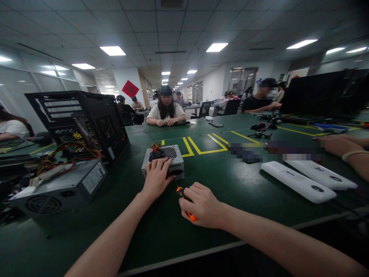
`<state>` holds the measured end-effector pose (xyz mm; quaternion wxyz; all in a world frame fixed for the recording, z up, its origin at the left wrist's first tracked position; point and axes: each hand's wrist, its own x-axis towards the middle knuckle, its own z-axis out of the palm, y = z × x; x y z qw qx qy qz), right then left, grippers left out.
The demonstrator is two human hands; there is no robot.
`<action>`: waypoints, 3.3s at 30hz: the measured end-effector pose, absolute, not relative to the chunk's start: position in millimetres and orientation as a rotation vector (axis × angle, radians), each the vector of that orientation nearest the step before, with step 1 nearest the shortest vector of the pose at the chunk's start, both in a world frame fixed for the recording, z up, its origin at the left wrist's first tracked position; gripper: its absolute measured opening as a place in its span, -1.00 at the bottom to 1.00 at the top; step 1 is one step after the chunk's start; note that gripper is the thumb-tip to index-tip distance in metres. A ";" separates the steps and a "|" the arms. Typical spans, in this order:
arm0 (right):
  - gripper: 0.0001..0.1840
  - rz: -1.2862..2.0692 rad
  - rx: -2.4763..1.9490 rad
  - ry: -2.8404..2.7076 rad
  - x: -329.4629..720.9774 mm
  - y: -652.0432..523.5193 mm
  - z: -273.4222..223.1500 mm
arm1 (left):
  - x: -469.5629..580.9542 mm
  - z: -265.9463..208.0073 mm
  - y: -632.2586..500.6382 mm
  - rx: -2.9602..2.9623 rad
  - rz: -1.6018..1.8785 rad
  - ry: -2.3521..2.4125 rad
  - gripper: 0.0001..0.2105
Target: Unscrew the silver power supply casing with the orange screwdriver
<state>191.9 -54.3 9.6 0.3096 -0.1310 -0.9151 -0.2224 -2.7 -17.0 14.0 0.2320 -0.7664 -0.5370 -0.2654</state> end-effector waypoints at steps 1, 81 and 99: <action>-0.95 -0.598 -0.338 -2.416 192.9 -54.6 10.7 | -2.7 14.1 -16.8 -2.106 -0.731 -1.478 -0.50; -0.89 -0.557 -0.364 -2.310 216.4 -41.4 17.8 | -4.4 19.3 -16.0 -2.145 -0.701 -1.542 -0.56; -0.85 -0.634 -0.339 -2.337 219.0 -44.4 20.2 | 6.7 34.0 -31.8 -2.114 -0.209 -1.266 -0.88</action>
